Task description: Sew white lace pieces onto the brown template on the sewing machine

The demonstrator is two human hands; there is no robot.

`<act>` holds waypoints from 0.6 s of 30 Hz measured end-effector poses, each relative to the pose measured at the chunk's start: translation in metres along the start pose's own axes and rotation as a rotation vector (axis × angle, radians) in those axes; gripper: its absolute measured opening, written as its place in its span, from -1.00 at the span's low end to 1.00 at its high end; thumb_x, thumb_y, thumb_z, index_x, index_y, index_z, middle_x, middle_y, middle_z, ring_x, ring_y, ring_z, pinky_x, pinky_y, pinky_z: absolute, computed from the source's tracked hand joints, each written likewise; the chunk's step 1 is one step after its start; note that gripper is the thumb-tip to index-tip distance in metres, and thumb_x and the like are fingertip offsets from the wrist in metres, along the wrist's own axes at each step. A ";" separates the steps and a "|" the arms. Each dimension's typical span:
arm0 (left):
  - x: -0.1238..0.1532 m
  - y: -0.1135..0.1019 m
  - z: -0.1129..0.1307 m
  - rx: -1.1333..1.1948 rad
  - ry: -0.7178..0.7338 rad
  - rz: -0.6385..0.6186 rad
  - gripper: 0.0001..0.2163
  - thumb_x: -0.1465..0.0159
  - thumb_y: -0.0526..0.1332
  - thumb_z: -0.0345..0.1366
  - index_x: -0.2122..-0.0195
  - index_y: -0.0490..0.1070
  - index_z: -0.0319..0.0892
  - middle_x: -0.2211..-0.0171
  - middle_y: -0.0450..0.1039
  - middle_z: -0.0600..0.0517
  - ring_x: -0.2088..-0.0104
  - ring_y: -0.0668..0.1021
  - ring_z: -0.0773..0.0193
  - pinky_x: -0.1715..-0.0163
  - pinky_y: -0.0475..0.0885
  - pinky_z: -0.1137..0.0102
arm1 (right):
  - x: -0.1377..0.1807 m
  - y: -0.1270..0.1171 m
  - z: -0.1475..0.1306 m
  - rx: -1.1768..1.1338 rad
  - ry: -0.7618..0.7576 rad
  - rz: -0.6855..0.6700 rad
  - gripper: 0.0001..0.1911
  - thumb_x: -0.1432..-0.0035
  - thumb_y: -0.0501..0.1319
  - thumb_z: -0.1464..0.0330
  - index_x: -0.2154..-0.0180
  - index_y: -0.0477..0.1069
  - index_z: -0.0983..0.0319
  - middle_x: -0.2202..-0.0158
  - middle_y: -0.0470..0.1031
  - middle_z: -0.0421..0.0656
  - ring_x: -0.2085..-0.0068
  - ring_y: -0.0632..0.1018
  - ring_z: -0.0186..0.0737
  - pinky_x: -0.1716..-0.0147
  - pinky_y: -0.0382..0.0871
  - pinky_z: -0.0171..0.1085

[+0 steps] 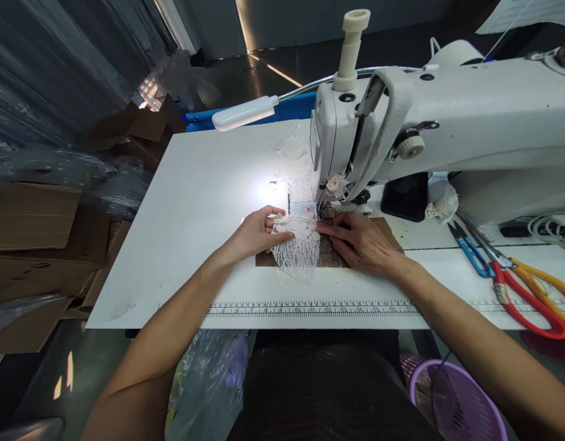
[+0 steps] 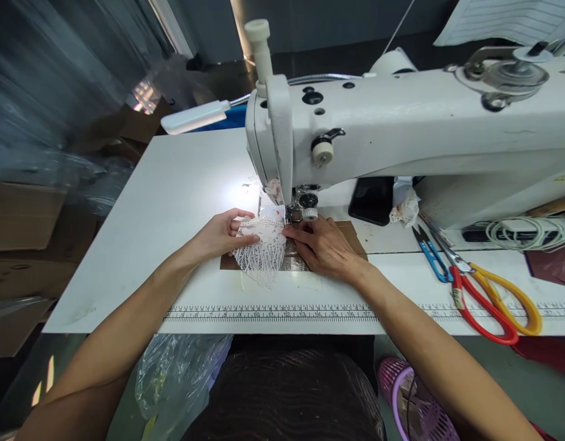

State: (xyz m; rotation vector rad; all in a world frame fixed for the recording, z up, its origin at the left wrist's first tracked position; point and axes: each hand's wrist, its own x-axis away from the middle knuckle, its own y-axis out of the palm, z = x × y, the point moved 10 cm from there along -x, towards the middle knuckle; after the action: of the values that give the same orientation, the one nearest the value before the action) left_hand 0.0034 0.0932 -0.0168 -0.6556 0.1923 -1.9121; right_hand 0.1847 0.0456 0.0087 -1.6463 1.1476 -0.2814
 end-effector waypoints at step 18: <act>-0.003 0.000 -0.004 -0.039 0.129 0.003 -0.42 -0.05 0.45 -0.15 -0.07 0.33 -0.17 0.46 0.34 0.10 0.44 0.45 0.29 0.52 0.31 0.41 | 0.008 0.000 -0.024 0.036 -0.067 -0.122 -0.65 -0.28 0.10 0.36 -0.03 0.51 0.04 0.07 0.42 -0.04 0.04 0.43 -0.01 0.04 0.33 0.06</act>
State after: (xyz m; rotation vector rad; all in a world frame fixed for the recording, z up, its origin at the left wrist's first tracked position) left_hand 0.0018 0.0949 -0.0213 -0.5583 0.3124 -1.9535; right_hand 0.1727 0.0247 0.0155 -1.6849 0.9880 -0.3200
